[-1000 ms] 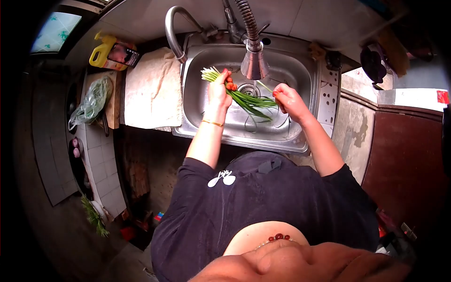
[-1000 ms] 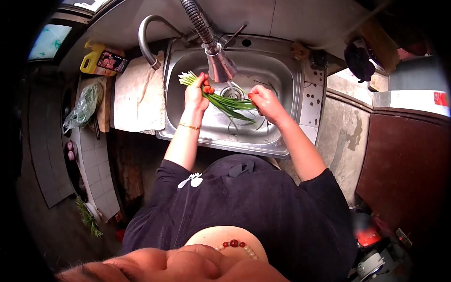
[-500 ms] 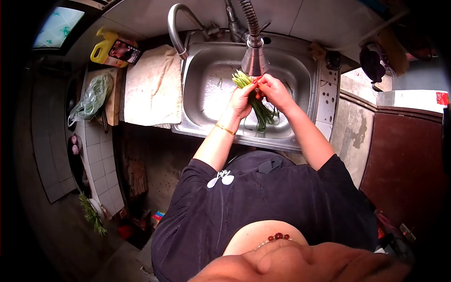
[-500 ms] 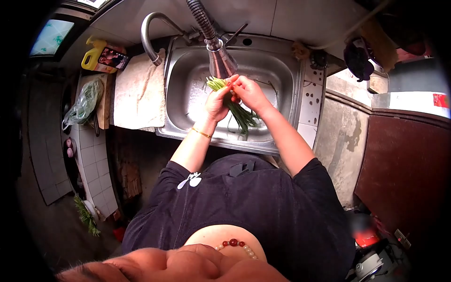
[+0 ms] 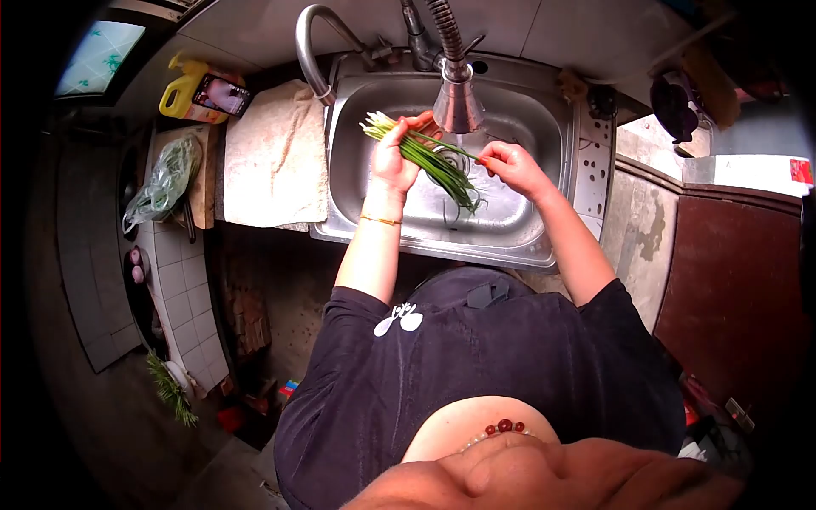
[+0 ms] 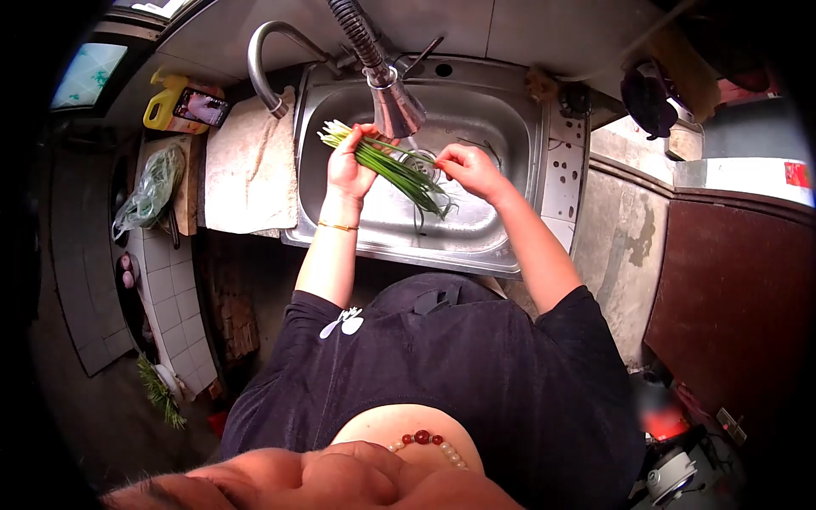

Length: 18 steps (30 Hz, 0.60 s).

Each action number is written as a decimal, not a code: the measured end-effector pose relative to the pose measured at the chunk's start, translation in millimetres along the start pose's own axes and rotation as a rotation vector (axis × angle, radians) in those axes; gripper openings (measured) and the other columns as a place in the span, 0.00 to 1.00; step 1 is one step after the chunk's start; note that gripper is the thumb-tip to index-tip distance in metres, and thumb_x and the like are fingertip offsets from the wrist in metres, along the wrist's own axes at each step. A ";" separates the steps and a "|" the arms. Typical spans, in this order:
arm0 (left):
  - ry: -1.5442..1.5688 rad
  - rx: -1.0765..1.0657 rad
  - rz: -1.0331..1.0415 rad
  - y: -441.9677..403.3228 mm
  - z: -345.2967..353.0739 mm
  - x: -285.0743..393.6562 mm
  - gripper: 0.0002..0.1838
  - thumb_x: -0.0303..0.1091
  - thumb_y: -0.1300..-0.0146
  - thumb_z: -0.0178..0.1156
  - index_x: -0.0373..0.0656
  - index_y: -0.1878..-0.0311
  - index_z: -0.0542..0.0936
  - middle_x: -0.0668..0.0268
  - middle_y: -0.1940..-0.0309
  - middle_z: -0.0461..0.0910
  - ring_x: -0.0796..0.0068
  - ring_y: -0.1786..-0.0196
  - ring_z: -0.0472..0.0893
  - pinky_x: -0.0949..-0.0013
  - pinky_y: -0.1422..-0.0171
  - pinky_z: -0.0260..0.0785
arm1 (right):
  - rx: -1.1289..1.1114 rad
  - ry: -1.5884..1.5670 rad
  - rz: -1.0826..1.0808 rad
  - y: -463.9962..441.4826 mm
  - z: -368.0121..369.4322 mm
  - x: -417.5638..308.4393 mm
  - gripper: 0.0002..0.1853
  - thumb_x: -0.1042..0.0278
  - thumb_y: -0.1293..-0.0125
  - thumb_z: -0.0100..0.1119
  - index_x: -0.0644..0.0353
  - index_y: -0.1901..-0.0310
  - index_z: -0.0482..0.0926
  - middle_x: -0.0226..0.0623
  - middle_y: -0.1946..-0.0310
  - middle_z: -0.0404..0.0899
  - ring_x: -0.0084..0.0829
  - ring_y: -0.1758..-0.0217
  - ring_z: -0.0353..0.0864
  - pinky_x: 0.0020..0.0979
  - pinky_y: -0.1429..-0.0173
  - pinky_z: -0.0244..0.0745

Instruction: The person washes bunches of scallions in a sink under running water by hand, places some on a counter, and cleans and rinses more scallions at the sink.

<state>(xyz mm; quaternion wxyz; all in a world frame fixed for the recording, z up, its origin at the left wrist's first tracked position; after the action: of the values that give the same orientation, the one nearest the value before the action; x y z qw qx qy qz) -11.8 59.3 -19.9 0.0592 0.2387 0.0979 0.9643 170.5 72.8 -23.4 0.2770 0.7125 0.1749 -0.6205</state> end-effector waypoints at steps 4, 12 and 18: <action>0.087 0.020 0.037 7.3 7.8 17.6 0.13 0.37 0.36 0.47 0.36 0.62 0.74 0.59 0.69 0.78 0.56 0.59 0.77 0.49 0.43 0.64 | 0.031 0.126 0.134 2.6 -18.9 54.3 0.08 0.67 0.44 0.52 0.61 0.68 0.78 0.33 0.80 0.76 0.24 0.75 0.73 0.27 0.68 0.69; -0.171 0.042 -0.137 14.8 12.8 -21.1 0.11 0.37 0.36 0.48 0.38 0.64 0.73 0.73 0.84 0.61 0.79 0.79 0.62 0.69 0.64 0.61 | 0.223 0.483 -0.097 -12.4 -32.4 4.0 0.13 0.66 0.42 0.49 0.60 0.59 0.77 0.42 0.60 0.75 0.41 0.53 0.74 0.34 0.48 0.67; -0.169 0.018 -0.311 18.2 23.1 -68.5 0.07 0.31 0.42 0.49 0.42 0.76 0.67 0.70 0.86 0.62 0.78 0.83 0.62 0.72 0.74 0.59 | -0.200 -0.276 0.202 -33.2 41.6 -39.9 0.14 0.61 0.36 0.47 0.62 0.74 0.73 0.29 0.81 0.72 0.18 0.81 0.72 0.21 0.78 0.66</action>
<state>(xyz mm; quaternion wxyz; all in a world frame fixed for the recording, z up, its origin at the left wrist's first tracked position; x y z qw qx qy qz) 58.0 34.3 -26.6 0.2136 0.3013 0.1372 0.9191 111.4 77.2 6.7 0.4287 0.6035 0.1236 -0.6609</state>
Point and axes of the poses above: each hand's wrist, its own y-axis away from the middle knuckle, its own z-axis out of the palm, x = y × z, the point moved 7 cm from there along -y, towards the middle knuckle
